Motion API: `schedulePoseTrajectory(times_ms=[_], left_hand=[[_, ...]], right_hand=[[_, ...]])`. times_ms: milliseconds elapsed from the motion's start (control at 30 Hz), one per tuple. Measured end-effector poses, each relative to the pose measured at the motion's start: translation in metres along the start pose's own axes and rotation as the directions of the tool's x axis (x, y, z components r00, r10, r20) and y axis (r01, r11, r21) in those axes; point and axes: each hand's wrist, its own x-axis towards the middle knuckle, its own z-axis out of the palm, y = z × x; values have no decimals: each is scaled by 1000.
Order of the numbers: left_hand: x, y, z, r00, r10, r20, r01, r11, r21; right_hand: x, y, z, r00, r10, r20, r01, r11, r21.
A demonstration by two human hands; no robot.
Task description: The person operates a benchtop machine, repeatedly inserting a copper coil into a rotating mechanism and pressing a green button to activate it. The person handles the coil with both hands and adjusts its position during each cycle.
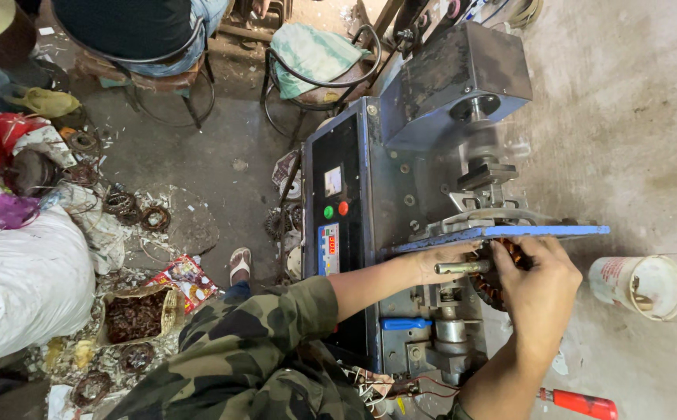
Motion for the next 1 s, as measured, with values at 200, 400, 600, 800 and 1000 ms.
schedulePoseTrajectory(times_ms=[200, 400, 600, 800, 1000], left_hand=[[-15, 8, 18, 997, 23, 69, -29, 996, 86], [-31, 24, 49, 999, 26, 43, -30, 996, 84], [-28, 21, 37, 992, -54, 117, 45, 996, 82], [-7, 5, 6, 1000, -16, 16, 16, 1000, 15], [-13, 10, 15, 996, 28, 79, -34, 997, 71]], right_hand=[[-1, 0, 0, 1000, 9, -5, -9, 1000, -9], [0, -1, 1, 1000, 12, -10, -12, 1000, -3], [1, -1, 1, 1000, 14, -9, -13, 1000, 9], [0, 1, 1, 999, 48, 0, -48, 999, 1], [0, 3, 2, 1000, -1, -17, 1, 1000, -1]])
